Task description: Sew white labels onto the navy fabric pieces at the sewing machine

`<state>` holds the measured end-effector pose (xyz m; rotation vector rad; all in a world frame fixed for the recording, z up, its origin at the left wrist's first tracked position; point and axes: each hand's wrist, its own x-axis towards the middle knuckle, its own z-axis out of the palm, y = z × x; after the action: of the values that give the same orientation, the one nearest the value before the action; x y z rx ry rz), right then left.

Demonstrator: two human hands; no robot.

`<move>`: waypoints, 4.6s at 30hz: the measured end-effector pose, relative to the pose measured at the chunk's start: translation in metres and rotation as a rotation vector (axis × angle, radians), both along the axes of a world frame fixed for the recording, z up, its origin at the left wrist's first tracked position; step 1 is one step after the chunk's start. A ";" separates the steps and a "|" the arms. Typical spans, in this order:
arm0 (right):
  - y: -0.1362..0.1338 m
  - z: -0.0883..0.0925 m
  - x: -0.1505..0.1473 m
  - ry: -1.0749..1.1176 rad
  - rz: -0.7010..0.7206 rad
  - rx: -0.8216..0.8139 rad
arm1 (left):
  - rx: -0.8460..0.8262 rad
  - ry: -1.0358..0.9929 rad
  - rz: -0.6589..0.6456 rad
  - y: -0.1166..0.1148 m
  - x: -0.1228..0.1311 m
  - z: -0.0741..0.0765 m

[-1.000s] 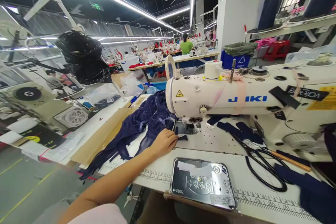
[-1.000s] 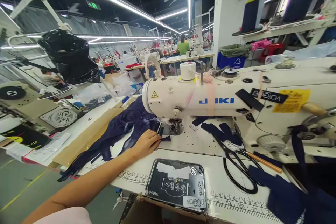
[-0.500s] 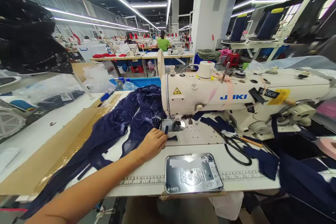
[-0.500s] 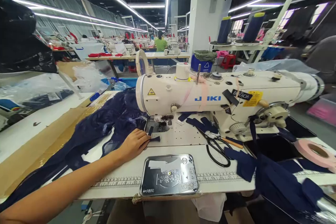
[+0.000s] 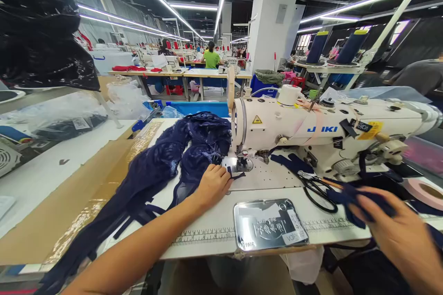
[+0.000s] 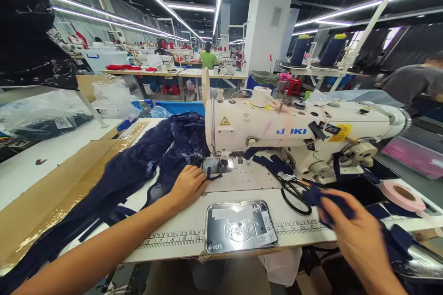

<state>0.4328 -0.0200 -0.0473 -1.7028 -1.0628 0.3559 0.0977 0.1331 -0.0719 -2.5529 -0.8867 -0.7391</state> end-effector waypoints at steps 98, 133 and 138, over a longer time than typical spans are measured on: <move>0.179 -0.044 -0.124 -0.692 0.906 -0.047 | -0.076 0.311 -0.192 -0.005 0.018 -0.008; 0.174 -0.059 -0.100 -1.339 0.846 0.254 | -0.202 0.262 -0.144 0.012 0.027 -0.007; 0.176 -0.061 -0.098 -1.325 0.836 0.244 | -0.194 0.253 -0.142 0.012 0.028 -0.009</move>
<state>0.3351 0.1562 -0.1084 -1.0592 -2.6424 -0.4976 0.1253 0.1450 -0.0810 -2.8235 -0.7322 -0.3692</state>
